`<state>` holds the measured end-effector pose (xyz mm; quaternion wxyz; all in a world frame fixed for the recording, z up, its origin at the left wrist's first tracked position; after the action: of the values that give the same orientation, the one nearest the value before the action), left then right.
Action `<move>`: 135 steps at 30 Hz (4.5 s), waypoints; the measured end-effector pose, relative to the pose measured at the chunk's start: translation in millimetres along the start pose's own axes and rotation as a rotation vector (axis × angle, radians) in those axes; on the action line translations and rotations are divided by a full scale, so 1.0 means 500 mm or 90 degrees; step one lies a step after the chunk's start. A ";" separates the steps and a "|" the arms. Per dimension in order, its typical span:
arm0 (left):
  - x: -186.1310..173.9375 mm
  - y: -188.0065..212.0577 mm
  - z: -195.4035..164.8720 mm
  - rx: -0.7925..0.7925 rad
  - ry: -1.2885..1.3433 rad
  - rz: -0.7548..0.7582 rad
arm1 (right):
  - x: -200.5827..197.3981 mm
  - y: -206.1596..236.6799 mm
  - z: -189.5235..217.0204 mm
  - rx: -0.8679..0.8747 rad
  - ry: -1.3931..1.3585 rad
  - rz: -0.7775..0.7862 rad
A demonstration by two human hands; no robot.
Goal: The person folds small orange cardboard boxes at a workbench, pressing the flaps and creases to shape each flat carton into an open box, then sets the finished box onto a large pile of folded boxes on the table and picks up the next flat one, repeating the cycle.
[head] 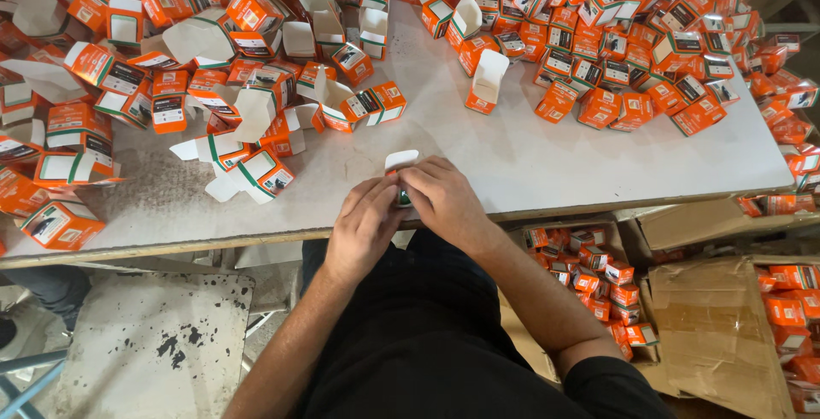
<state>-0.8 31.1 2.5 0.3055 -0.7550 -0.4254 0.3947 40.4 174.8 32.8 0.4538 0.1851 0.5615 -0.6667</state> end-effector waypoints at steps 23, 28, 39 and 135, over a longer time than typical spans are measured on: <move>-0.011 -0.015 0.020 -0.121 0.090 0.030 | 0.004 0.042 -0.016 0.061 -0.086 -0.010; 0.000 -0.014 0.041 -0.159 0.104 0.108 | 0.033 0.050 -0.056 0.307 -0.333 0.063; 0.006 0.000 0.067 -0.229 0.145 0.078 | 0.000 0.038 -0.021 0.066 -0.224 0.048; 0.003 -0.010 0.031 -0.418 0.086 0.124 | -0.054 0.015 -0.020 0.281 -0.102 0.105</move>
<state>-15.6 36.4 -1.7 0.0347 -0.8742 -0.4348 0.2133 57.8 195.2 46.1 0.4985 0.2718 0.3478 -0.7462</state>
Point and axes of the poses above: each hand's wrist, its own y-axis away from the middle knuckle, its own x-axis out of the palm, z = x × y, the point moved 6 cm from there along -y, towards the middle knuckle, and after that the axes turned 11 degrees about y, right-handed, at the moved point
